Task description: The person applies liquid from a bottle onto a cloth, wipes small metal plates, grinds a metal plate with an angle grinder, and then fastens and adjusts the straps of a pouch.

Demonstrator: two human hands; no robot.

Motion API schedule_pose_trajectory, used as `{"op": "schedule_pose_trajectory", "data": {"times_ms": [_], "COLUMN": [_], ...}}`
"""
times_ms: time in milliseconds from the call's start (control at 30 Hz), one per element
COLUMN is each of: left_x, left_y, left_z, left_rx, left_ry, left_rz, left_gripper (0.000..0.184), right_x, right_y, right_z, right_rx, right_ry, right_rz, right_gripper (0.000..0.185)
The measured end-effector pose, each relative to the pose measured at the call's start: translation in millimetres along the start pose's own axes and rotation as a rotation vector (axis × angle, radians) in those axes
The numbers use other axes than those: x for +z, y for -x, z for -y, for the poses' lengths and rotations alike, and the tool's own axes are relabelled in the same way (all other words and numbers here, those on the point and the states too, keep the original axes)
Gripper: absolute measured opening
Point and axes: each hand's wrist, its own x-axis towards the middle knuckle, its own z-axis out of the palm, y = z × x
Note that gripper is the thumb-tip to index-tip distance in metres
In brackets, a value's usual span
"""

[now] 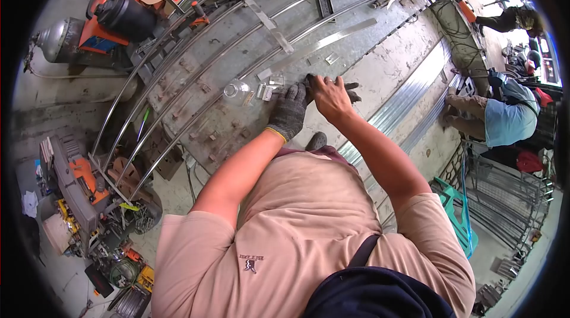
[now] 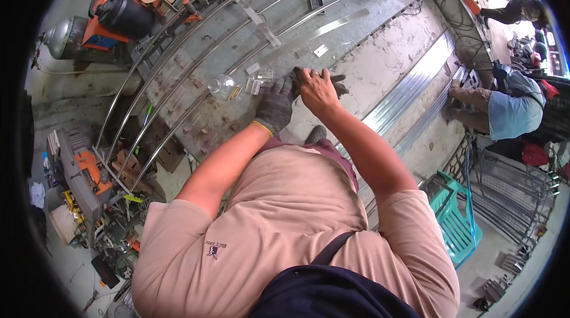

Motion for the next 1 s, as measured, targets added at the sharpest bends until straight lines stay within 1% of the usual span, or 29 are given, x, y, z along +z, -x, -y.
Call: {"op": "schedule_pose_trajectory", "data": {"times_ms": [33,67,167,300,333,433,500,567,600,700,733,833,867,933,967,1000], "left_x": [-1,-3,-1,-10,-9,-7,-11,-13,-15,-26,-18,-45,-46,-47,-37,-20], "left_y": [0,0,-7,-11,-12,-12,-11,-7,-7,-13,-15,-28,-42,-56,-68,-68], "left_z": [0,1,1,-4,-3,-4,-2,-1,-3,-10,-12,-20,-22,-21,-24,-23], "left_rx": [0.011,0.019,0.058,0.010,0.024,0.056,0.066,0.050,0.045,-0.020,-0.044,-0.084,-0.105,-0.153,-0.160,-0.149], "left_ry": [0.004,0.005,-0.096,-0.098,-0.102,-0.119,-0.152,-0.105,-0.084,-0.078,-0.100,-0.010,0.006,0.087,0.131,0.043], "left_rz": [0.000,0.001,0.073,0.122,0.114,0.092,0.065,0.048,0.035,0.196,0.233,0.202,0.240,0.138,0.082,-0.317], "left_gripper": [0.062,0.061,0.062,0.059,0.058,0.055,0.053,0.058,0.061,0.073,0.086,0.097,0.106,0.105,0.105,0.088], "right_x": [-4,8,15,8,5,7,7,4,1,-11,-9,-7,-6,-3,-4,-3], "right_y": [-5,-4,14,11,5,-4,9,25,38,72,83,109,114,121,125,127], "right_z": [1,3,5,-1,-2,6,7,5,2,-6,-10,-14,-15,-14,-18,-19], "right_rx": [0.006,0.007,-0.006,0.005,-0.013,0.073,0.038,0.021,0.028,0.075,0.100,0.141,0.159,0.177,0.202,0.242], "right_ry": [-0.017,0.023,-0.041,-0.066,-0.025,-0.063,-0.055,-0.055,-0.083,-0.144,-0.156,-0.165,-0.171,-0.187,-0.189,-0.208], "right_rz": [0.030,-0.012,-0.060,-0.033,-0.026,-0.022,-0.019,-0.010,0.016,-0.022,-0.040,-0.062,-0.044,-0.052,-0.060,-0.022], "right_gripper": [0.027,0.032,0.035,0.038,0.036,0.031,0.028,0.029,0.032,0.037,0.044,0.047,0.049,0.050,0.050,0.049]}}
